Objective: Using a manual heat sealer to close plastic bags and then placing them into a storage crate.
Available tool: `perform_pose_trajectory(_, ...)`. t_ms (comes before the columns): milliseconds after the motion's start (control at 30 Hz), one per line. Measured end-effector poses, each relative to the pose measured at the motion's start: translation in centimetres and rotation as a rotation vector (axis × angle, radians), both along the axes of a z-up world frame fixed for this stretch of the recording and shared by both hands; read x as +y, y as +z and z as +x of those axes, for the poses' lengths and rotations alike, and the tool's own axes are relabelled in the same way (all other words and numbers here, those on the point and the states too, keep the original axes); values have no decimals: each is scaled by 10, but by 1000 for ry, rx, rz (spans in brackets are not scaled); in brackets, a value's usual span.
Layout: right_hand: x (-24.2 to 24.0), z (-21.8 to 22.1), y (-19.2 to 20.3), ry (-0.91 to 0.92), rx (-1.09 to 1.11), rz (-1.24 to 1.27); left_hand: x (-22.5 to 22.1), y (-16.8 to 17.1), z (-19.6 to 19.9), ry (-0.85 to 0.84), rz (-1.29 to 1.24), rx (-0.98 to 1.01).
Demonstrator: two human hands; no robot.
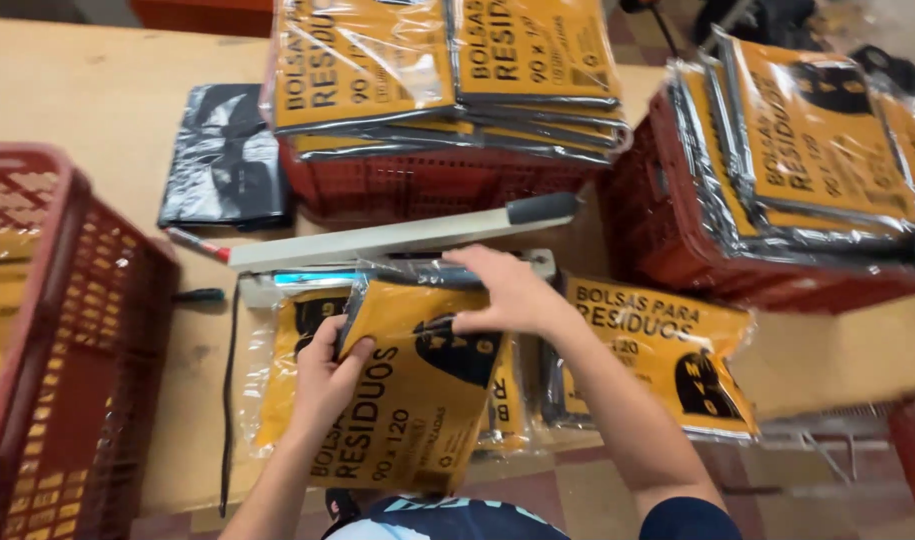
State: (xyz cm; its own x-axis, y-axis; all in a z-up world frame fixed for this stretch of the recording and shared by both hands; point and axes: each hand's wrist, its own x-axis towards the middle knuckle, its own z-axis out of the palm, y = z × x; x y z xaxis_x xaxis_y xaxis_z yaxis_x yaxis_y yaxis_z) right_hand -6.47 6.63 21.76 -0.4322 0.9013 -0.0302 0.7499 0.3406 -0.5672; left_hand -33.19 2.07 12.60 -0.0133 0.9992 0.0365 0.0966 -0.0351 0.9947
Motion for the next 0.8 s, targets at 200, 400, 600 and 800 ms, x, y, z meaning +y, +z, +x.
perform_pose_trajectory(200, -88, 40, -30, -92, 70, 13, 1, 33, 27, -353, 177, 208)
perform_pose_trajectory(400, -194, 141, -57, -591, 428, 111, 30, 50, 71, -622, 251, 662)
perform_pose_trajectory(600, -247, 286, -126, -1280, 790, 244, 12, 43, 169, -642, -242, 46)
perform_pose_trajectory(800, -218, 338, -169, -1450, 828, 173, 29, -22, 285, -621, -490, 62)
